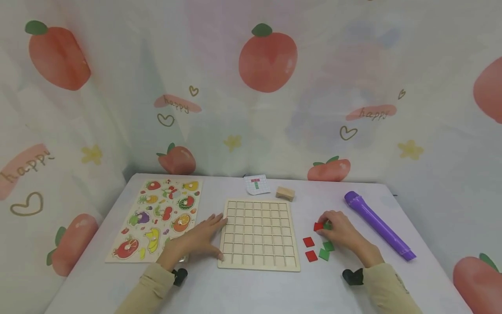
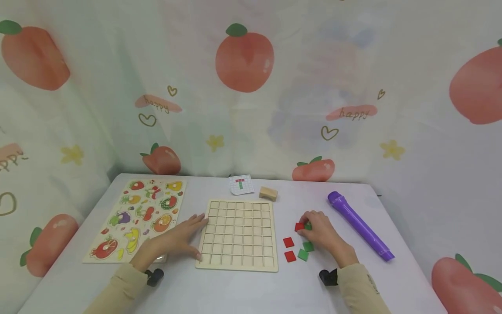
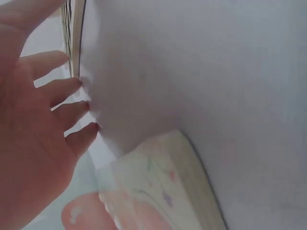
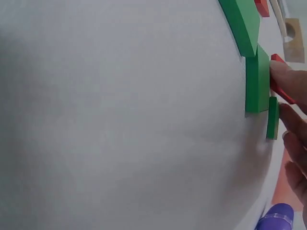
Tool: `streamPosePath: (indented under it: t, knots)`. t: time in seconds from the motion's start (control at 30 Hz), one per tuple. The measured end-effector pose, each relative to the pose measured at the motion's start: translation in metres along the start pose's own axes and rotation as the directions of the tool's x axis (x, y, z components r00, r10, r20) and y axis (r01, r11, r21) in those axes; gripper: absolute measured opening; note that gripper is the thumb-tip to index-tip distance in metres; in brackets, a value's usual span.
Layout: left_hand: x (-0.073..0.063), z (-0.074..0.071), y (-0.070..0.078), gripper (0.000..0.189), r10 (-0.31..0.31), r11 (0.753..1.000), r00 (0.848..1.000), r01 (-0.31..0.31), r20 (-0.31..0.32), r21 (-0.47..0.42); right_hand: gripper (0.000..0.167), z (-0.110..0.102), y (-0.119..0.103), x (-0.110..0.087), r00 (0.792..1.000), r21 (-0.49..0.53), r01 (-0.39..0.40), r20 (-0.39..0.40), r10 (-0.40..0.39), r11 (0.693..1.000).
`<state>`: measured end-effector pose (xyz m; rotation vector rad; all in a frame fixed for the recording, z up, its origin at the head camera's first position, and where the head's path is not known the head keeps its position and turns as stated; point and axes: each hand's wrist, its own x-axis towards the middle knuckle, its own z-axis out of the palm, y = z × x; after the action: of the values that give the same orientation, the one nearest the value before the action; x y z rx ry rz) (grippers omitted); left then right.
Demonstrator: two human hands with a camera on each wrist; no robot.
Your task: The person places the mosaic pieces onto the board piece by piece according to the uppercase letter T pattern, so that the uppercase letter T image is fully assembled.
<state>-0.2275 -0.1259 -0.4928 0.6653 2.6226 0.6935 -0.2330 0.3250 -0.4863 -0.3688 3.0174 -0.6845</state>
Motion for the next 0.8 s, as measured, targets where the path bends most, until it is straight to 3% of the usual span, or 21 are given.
streamPosePath:
  t: [0.23, 0.47, 0.6, 0.8]
  knots:
    - [0.000, 0.000, 0.005, 0.110, -0.030, 0.999, 0.999, 0.031, 0.011, -0.018, 0.019, 0.003, -0.009, -0.001, 0.999, 0.017, -0.023, -0.026, 0.023, 1.000]
    - [-0.002, -0.001, 0.007, 0.109, -0.043, 0.998, 0.999, 0.043, 0.006, -0.047, 0.014, 0.004, -0.025, 0.000, 0.996, 0.132, -0.057, -0.063, 0.066, 0.990]
    - [-0.002, -0.002, 0.010, 0.110, -0.041, 0.996, 0.999, 0.041, 0.004, -0.078, 0.015, 0.008, -0.038, 0.001, 0.989, 0.230, -0.090, -0.093, 0.114, 0.969]
    - [0.000, -0.002, 0.011, 0.111, -0.053, 0.994, 0.999, 0.052, -0.003, -0.095, 0.021, 0.019, -0.050, 0.008, 0.990, 0.392, -0.092, -0.064, 0.127, 0.915]
